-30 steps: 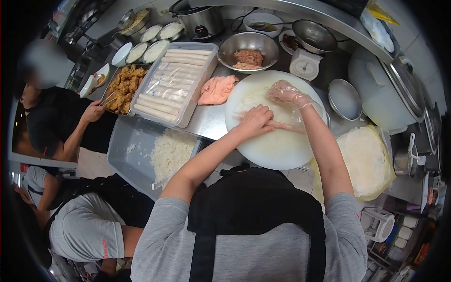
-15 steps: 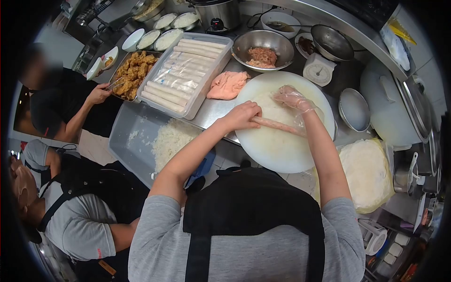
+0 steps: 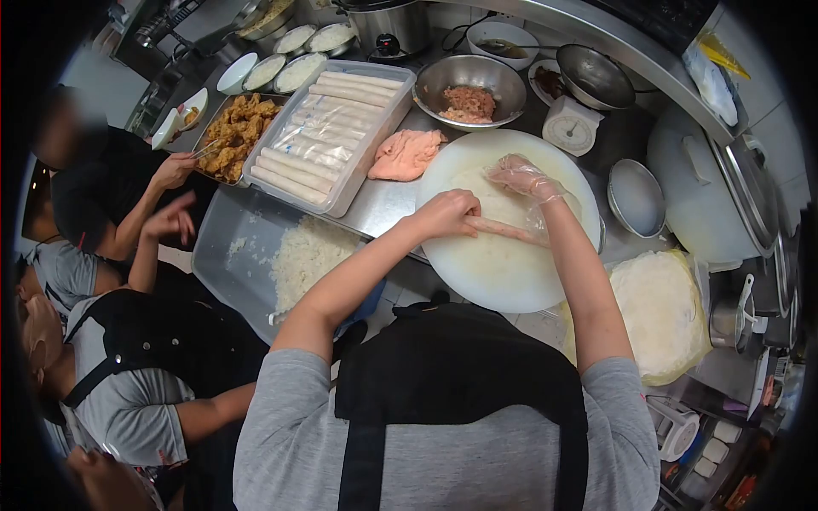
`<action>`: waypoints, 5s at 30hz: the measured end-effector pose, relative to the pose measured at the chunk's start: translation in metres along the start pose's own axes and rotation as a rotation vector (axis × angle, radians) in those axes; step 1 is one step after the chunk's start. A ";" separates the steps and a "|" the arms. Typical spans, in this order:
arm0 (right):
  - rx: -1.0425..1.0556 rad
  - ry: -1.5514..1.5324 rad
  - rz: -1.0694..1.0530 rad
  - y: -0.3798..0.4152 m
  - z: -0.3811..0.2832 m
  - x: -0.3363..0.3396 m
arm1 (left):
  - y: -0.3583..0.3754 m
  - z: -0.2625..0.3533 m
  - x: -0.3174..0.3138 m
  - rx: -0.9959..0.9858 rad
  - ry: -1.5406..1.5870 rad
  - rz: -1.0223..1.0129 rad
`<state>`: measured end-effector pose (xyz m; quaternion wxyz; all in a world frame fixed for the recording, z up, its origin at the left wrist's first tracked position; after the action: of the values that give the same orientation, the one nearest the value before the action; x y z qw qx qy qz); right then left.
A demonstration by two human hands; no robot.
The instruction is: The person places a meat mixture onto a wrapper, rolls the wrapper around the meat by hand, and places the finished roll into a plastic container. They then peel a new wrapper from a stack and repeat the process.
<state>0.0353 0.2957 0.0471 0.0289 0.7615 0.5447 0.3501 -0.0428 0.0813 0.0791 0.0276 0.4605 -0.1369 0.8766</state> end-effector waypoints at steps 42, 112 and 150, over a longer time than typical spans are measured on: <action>-0.011 -0.144 -0.372 0.000 -0.001 0.021 | -0.077 0.054 -0.064 -0.130 -0.021 0.031; -0.066 0.051 0.239 0.176 0.049 0.023 | 0.033 -0.006 0.019 0.193 0.259 0.112; 0.258 0.388 0.300 0.145 0.042 0.029 | -0.016 0.042 -0.030 -0.188 -0.218 0.105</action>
<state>0.1811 0.2757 0.0922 -0.2252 0.7497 0.4613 0.4176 0.0106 0.0883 0.0801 0.0095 0.5404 -0.2444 0.8051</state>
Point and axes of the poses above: each hand's wrist, its own y-axis away from the middle knuckle, its own x-axis out of the back of the hand, z = x × y, the point moved 1 cm from there along -y, towards the middle knuckle, and after that the axes turned 14 degrees about -x, right-handed, at the moved point
